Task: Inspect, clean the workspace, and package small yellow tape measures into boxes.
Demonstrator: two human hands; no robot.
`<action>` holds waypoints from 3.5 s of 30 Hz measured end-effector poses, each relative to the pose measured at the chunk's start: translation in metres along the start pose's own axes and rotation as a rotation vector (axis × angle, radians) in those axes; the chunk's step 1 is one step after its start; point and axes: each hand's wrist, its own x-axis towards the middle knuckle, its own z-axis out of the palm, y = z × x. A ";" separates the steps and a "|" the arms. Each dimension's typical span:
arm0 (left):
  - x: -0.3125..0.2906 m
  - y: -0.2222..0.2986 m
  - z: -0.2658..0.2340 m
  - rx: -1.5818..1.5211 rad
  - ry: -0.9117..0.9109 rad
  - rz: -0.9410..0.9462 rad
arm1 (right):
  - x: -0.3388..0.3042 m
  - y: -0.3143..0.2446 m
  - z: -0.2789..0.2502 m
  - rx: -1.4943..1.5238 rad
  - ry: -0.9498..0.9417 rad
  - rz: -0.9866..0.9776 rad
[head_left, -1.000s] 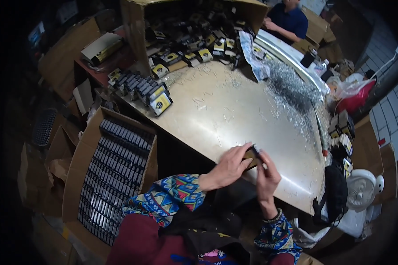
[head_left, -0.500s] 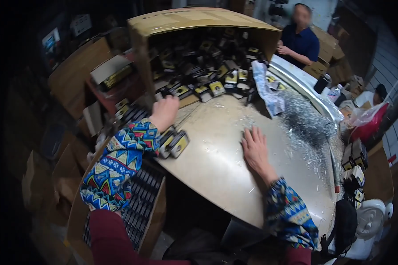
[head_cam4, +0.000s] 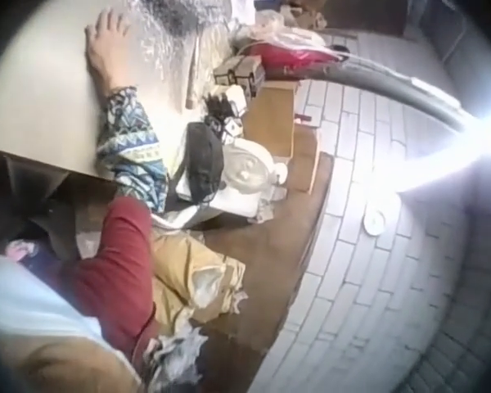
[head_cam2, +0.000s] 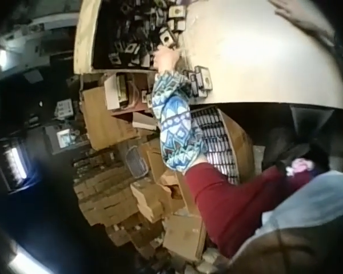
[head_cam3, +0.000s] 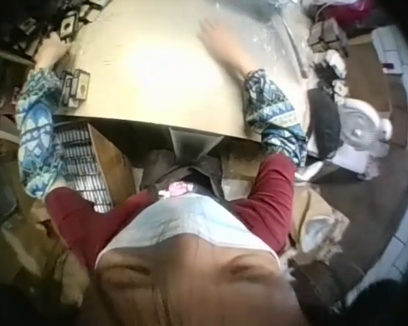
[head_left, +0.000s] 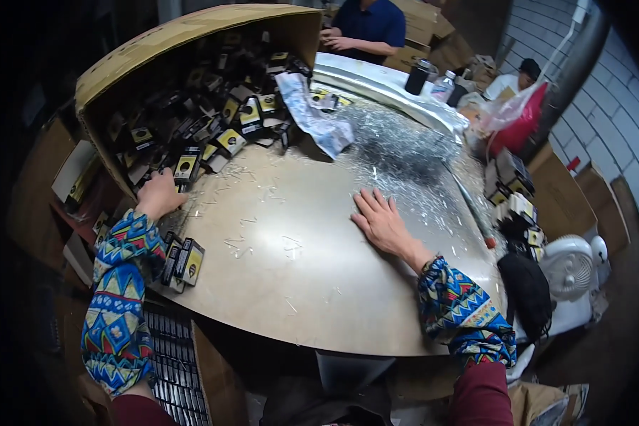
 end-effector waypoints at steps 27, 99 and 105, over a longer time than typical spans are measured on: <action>-0.345 0.070 0.121 -1.983 -0.859 -0.208 | -0.106 -0.033 -0.003 0.130 0.247 0.118; -0.394 0.133 0.109 -0.965 0.171 0.378 | -0.251 -0.223 0.008 1.305 0.241 0.439; -0.385 0.131 0.110 -0.990 0.103 0.381 | -0.242 -0.228 0.010 0.715 0.469 -0.021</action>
